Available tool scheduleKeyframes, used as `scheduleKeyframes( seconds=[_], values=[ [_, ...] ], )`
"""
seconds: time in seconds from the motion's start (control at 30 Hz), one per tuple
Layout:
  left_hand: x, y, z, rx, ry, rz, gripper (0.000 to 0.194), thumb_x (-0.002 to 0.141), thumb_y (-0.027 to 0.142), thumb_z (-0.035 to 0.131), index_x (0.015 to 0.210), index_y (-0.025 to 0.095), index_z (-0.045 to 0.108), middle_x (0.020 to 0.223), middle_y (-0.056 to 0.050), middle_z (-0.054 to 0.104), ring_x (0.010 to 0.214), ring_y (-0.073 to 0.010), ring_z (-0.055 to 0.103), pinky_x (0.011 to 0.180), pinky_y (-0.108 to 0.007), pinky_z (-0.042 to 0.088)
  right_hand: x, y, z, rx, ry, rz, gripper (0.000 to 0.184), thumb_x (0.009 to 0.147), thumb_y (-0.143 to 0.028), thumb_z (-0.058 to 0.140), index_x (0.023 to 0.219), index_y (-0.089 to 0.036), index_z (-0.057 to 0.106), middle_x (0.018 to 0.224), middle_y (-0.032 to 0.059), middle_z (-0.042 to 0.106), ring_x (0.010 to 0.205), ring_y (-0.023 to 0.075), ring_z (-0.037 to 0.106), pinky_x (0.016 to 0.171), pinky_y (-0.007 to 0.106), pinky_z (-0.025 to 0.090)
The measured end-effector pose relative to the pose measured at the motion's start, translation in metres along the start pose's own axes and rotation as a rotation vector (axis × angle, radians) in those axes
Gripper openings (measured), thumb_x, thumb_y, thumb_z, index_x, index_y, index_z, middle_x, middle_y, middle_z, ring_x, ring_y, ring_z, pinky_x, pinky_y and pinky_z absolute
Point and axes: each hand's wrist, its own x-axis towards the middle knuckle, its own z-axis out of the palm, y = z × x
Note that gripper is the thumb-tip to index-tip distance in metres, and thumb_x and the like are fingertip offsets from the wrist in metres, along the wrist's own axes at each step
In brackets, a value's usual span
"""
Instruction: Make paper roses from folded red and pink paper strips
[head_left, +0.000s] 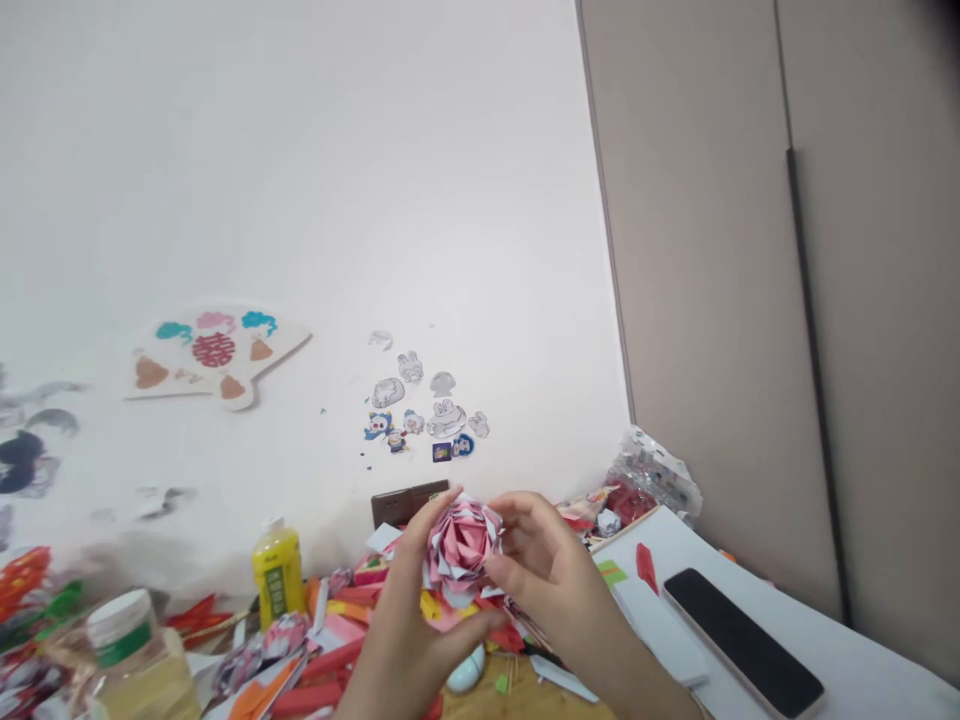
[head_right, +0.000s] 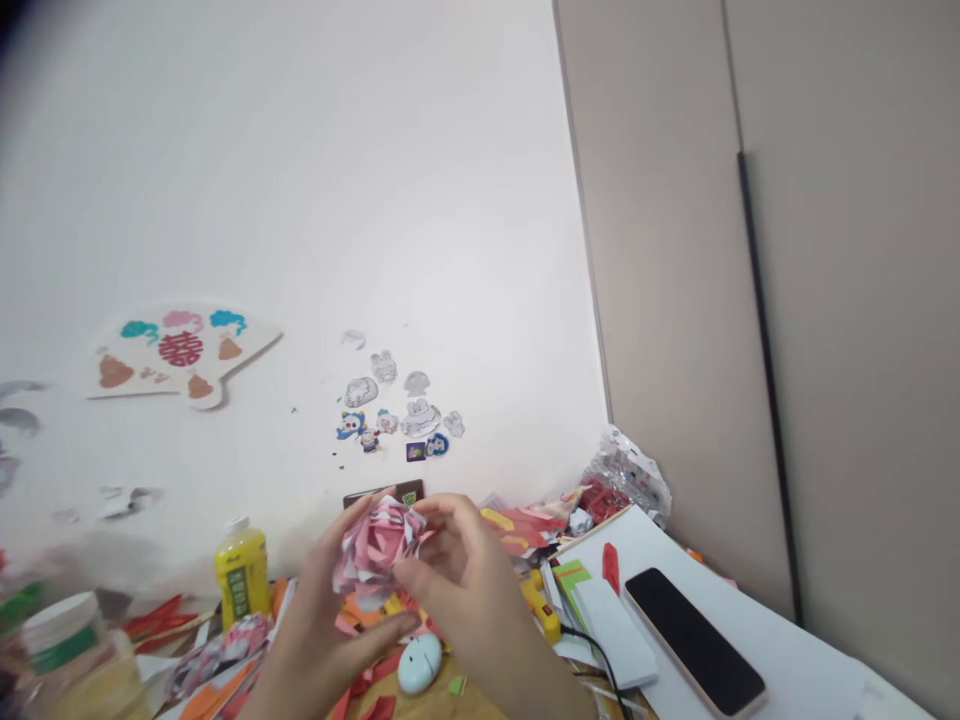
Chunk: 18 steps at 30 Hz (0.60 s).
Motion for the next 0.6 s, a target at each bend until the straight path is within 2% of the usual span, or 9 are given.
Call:
scheduleKeyframes(
  seconds=[0.07, 0.13, 0.17, 0.27, 0.37, 0.47, 0.6],
  values=[
    [0.007, -0.001, 0.005, 0.057, 0.023, 0.037, 0.057, 0.071, 0.023, 0.067, 0.123, 0.029, 0.044, 0.121, -0.009, 0.057, 0.11, -0.0274, 0.056, 0.09, -0.043, 0.05, 0.001, -0.002, -0.006, -0.114, -0.046, 0.023, 0.028, 0.08, -0.025, 0.059, 0.107, -0.022, 0.05, 0.1, 0.0048, 0.059, 0.091, 0.0183, 0.059, 0.077, 0.031, 0.049],
    [0.013, -0.001, 0.008, 0.094, 0.038, 0.056, 0.047, 0.072, 0.02, 0.065, 0.115, 0.028, 0.048, 0.111, -0.007, 0.061, 0.1, -0.0235, 0.061, 0.082, -0.036, 0.053, 0.003, -0.005, -0.01, -0.315, -0.025, 0.005, 0.029, 0.08, -0.021, 0.058, 0.108, -0.023, 0.051, 0.102, 0.0045, 0.059, 0.091, 0.0183, 0.058, 0.079, 0.032, 0.047],
    [0.016, -0.001, 0.009, 0.119, 0.041, 0.062, 0.046, 0.072, 0.019, 0.065, 0.113, 0.027, 0.048, 0.108, -0.006, 0.062, 0.097, -0.0223, 0.062, 0.08, -0.034, 0.054, 0.003, -0.006, -0.013, -0.409, 0.006, -0.049, 0.03, 0.079, -0.02, 0.058, 0.108, -0.024, 0.052, 0.103, 0.0042, 0.058, 0.093, 0.0183, 0.057, 0.081, 0.032, 0.046],
    [0.019, -0.003, 0.011, 0.202, 0.076, 0.142, 0.044, 0.071, 0.021, 0.066, 0.111, 0.026, 0.049, 0.101, -0.004, 0.062, 0.09, -0.0201, 0.062, 0.074, -0.029, 0.054, 0.006, -0.009, -0.018, -0.623, 0.09, -0.327, 0.022, 0.08, -0.017, 0.056, 0.1, -0.023, 0.055, 0.099, 0.003, 0.059, 0.093, 0.0184, 0.054, 0.082, 0.034, 0.044],
    [0.016, -0.008, 0.013, 0.26, 0.086, 0.191, 0.044, 0.072, 0.023, 0.065, 0.112, 0.025, 0.048, 0.099, -0.004, 0.061, 0.089, -0.0206, 0.061, 0.076, -0.03, 0.053, 0.007, -0.011, -0.022, -0.814, 0.132, -0.486, 0.009, 0.082, -0.015, 0.055, 0.085, -0.022, 0.06, 0.088, 0.0024, 0.06, 0.086, 0.0182, 0.053, 0.076, 0.033, 0.043],
    [0.011, -0.012, 0.015, 0.308, 0.047, 0.241, 0.043, 0.075, 0.023, 0.063, 0.114, 0.025, 0.046, 0.103, -0.006, 0.059, 0.095, -0.0225, 0.058, 0.082, -0.035, 0.05, 0.006, -0.011, -0.023, -0.923, 0.137, -0.508, 0.008, 0.083, -0.015, 0.056, 0.08, -0.02, 0.061, 0.084, 0.0025, 0.06, 0.08, 0.0176, 0.052, 0.071, 0.032, 0.042],
    [0.01, -0.012, 0.018, 0.359, 0.025, 0.331, 0.044, 0.077, 0.022, 0.059, 0.118, 0.024, 0.043, 0.104, -0.009, 0.059, 0.097, -0.0247, 0.057, 0.084, -0.04, 0.048, 0.006, -0.011, -0.023, -0.954, 0.123, -0.531, 0.008, 0.084, -0.014, 0.055, 0.078, -0.019, 0.058, 0.08, 0.002, 0.061, 0.076, 0.017, 0.052, 0.069, 0.031, 0.042]
  ],
)
